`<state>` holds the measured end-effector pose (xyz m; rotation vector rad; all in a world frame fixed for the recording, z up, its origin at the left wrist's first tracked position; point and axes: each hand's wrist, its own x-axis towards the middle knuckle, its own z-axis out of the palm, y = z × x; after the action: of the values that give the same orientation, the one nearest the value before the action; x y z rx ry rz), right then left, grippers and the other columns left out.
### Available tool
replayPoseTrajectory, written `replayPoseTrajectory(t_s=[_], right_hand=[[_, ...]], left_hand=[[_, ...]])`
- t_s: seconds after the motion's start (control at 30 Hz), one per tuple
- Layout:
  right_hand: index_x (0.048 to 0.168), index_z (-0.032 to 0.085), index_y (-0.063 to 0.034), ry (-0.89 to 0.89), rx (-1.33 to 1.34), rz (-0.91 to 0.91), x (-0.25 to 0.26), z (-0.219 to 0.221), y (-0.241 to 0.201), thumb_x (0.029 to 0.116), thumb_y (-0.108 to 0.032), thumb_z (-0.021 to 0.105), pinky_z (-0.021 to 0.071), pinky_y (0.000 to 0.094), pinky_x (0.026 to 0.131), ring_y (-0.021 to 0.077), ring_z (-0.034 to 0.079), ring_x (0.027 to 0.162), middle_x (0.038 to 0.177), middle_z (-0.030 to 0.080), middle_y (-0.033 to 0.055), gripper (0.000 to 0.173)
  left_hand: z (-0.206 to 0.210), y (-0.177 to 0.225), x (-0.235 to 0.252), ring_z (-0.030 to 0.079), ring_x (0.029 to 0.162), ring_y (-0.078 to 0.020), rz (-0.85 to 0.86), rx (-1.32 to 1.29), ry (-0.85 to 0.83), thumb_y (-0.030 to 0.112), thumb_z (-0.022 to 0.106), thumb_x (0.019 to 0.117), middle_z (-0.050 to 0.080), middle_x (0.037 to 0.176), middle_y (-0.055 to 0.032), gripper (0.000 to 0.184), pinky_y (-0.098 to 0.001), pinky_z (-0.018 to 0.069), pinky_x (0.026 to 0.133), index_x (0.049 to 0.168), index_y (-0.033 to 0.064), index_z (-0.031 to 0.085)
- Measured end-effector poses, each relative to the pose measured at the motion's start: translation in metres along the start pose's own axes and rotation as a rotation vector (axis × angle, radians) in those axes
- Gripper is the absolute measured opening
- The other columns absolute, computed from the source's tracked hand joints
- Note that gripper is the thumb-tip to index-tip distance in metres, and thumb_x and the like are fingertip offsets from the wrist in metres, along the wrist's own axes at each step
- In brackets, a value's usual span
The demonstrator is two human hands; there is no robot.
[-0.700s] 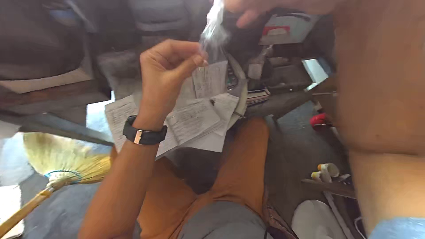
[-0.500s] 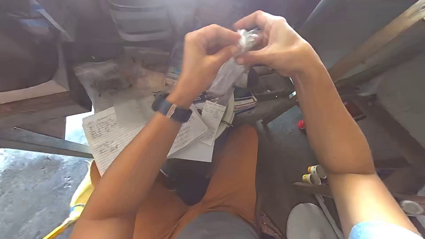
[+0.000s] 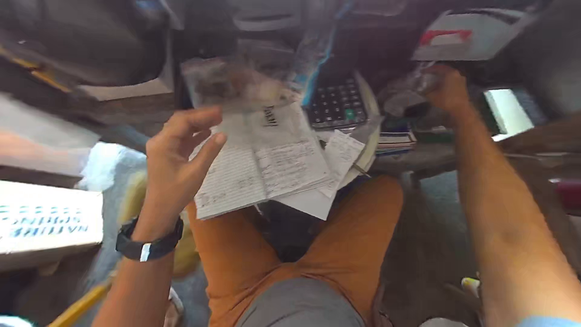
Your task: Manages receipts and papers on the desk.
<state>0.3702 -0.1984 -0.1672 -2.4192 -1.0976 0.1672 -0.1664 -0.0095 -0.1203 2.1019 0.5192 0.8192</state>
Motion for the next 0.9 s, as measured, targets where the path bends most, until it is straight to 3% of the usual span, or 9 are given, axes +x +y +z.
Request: replayPoseTrajectory(t_s=[0.2,0.27,0.37,0.47,0.53,0.6,0.7,0.77,0.9], right_hand=[[0.162,0.020,0.0000,-0.038,-0.035,0.129,0.012,-0.011,-0.022,0.0778,0.007,0.081,0.0293,0.0779,0.108,0.0645,0.036,0.136,0.148,0.036,0.0446,0.104],[0.158,0.028,0.0033,0.024,-0.037,0.027,-0.003,-0.024,-0.063,0.0825,0.006,0.076,0.0280,0.0765,0.110,0.0643,0.033,0.138,0.150,0.032,0.0454,0.090],[0.149,0.047,0.0012,0.032,0.085,-0.219,-0.035,-0.025,-0.132,0.0953,-0.005,0.065,0.0463,0.0559,0.108,0.0469,0.050,0.134,0.151,0.042,0.0335,0.057],[0.133,0.064,-0.0008,-0.079,0.149,-0.403,-0.073,-0.002,-0.183,0.0999,-0.008,0.061,0.0553,0.0450,0.097,0.0338,0.065,0.116,0.136,0.059,0.0258,0.034],[0.120,0.072,-0.0006,-0.099,0.145,-0.461,-0.092,0.017,-0.195,0.0997,-0.007,0.060,0.0567,0.0438,0.090,0.0296,0.068,0.102,0.120,0.067,0.0224,0.025],[0.113,0.075,-0.0006,-0.086,0.110,-0.435,-0.105,0.033,-0.196,0.0997,-0.005,0.058,0.0568,0.0459,0.088,0.0300,0.070,0.098,0.112,0.070,0.0209,0.022],[0.110,0.076,-0.0019,-0.041,0.100,-0.325,-0.120,0.046,-0.184,0.0985,-0.006,0.061,0.0566,0.0473,0.085,0.0295,0.070,0.094,0.106,0.072,0.0189,0.020],[0.111,0.076,-0.0026,-0.018,0.089,-0.204,-0.126,0.049,-0.169,0.0984,-0.010,0.064,0.0563,0.0486,0.086,0.0295,0.070,0.094,0.108,0.072,0.0182,0.019],[0.115,0.074,-0.0003,0.073,0.074,0.026,-0.128,0.041,-0.132,0.1012,-0.013,0.062,0.0538,0.0545,0.092,0.0342,0.071,0.100,0.110,0.073,0.0202,0.022]], left_hand=[[-0.028,-0.029,-0.053,0.063,0.120,-0.0127,-0.177,0.082,0.164,0.018,0.059,0.1005,0.062,0.135,-0.0104,0.037,-0.0305,0.0518,0.104,0.131,-0.0021,0.058],[-0.026,-0.035,-0.053,0.064,0.119,-0.0115,-0.183,0.069,0.184,0.016,0.058,0.1008,0.062,0.135,-0.0107,0.036,-0.0295,0.0521,0.103,0.132,-0.0021,0.058],[-0.014,-0.040,-0.039,0.063,0.120,-0.0148,-0.093,0.119,0.154,0.014,0.056,0.1035,0.061,0.135,-0.0155,0.034,-0.0313,0.0515,0.104,0.132,-0.0033,0.058],[0.014,-0.031,-0.004,0.061,0.125,-0.0239,0.076,0.218,0.021,0.013,0.057,0.1028,0.063,0.131,-0.0208,0.031,-0.0377,0.0475,0.108,0.126,-0.0057,0.064],[0.039,-0.029,0.022,0.056,0.132,-0.0317,0.208,0.305,-0.111,0.020,0.058,0.1022,0.059,0.141,-0.0206,0.036,-0.0469,0.0431,0.112,0.131,-0.0008,0.065],[0.059,-0.033,0.040,0.032,0.150,-0.0405,0.238,0.454,-0.282,0.041,0.053,0.1037,0.036,0.162,-0.0199,0.058,-0.0657,0.0234,0.119,0.150,0.0073,0.050],[0.079,-0.057,0.043,0.009,0.155,-0.0488,0.138,0.618,-0.466,0.070,0.037,0.0988,0.017,0.169,-0.0195,0.081,-0.0823,0.0049,0.111,0.161,0.0180,0.036],[0.082,-0.069,0.040,0.009,0.154,-0.0517,0.044,0.661,-0.548,0.077,0.033,0.0961,0.021,0.168,-0.0217,0.086,-0.0835,0.0002,0.110,0.160,0.0197,0.037],[0.081,-0.059,0.049,0.016,0.151,-0.0556,0.002,0.703,-0.554,0.075,0.034,0.0975,0.028,0.164,-0.0264,0.084,-0.0848,0.0045,0.109,0.157,0.0159,0.043]])
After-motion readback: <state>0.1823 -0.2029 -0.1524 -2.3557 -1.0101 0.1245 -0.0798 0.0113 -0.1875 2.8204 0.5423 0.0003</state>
